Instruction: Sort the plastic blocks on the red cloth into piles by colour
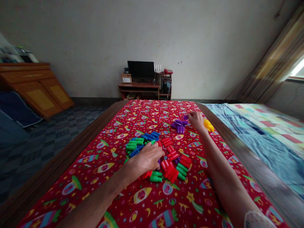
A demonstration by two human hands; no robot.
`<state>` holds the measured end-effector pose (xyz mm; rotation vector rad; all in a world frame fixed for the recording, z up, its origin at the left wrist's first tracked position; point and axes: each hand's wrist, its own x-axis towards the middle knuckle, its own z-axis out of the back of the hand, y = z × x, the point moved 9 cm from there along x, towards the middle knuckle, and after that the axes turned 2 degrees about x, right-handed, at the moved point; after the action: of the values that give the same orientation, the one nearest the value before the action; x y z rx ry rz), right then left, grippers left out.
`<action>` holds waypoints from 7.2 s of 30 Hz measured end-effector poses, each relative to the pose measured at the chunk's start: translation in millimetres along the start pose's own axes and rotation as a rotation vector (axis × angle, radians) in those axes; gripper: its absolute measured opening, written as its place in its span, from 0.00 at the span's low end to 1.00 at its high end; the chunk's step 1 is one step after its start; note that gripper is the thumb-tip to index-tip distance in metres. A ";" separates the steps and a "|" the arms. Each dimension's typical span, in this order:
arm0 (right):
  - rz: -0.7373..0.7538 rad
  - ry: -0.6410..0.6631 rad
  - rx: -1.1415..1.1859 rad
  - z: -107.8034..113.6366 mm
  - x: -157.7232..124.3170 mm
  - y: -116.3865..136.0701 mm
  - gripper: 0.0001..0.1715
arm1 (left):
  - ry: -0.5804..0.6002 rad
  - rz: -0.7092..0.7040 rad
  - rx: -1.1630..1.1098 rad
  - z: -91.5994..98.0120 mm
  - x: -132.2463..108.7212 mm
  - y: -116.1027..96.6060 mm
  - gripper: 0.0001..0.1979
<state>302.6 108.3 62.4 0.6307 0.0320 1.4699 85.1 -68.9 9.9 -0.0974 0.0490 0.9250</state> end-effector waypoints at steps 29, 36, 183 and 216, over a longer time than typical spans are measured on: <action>0.628 0.917 0.641 -30.9 -85.8 146.6 0.20 | -0.710 0.265 -0.564 76.4 6.5 72.0 0.07; 0.617 0.607 0.599 -22.8 -61.4 141.3 0.20 | -0.740 0.164 -0.537 72.7 12.2 65.1 0.20; 0.530 0.484 0.666 -77.8 -144.3 133.1 0.28 | -0.351 -0.014 -0.893 -2.9 30.4 116.6 0.28; 0.023 0.079 -0.045 43.0 -98.4 -62.2 0.18 | -0.198 -0.040 -0.978 -9.8 35.0 88.1 0.23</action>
<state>363.2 2.8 38.2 0.5380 0.0533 1.5135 35.8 10.5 -8.3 -0.9063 -0.5938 0.8447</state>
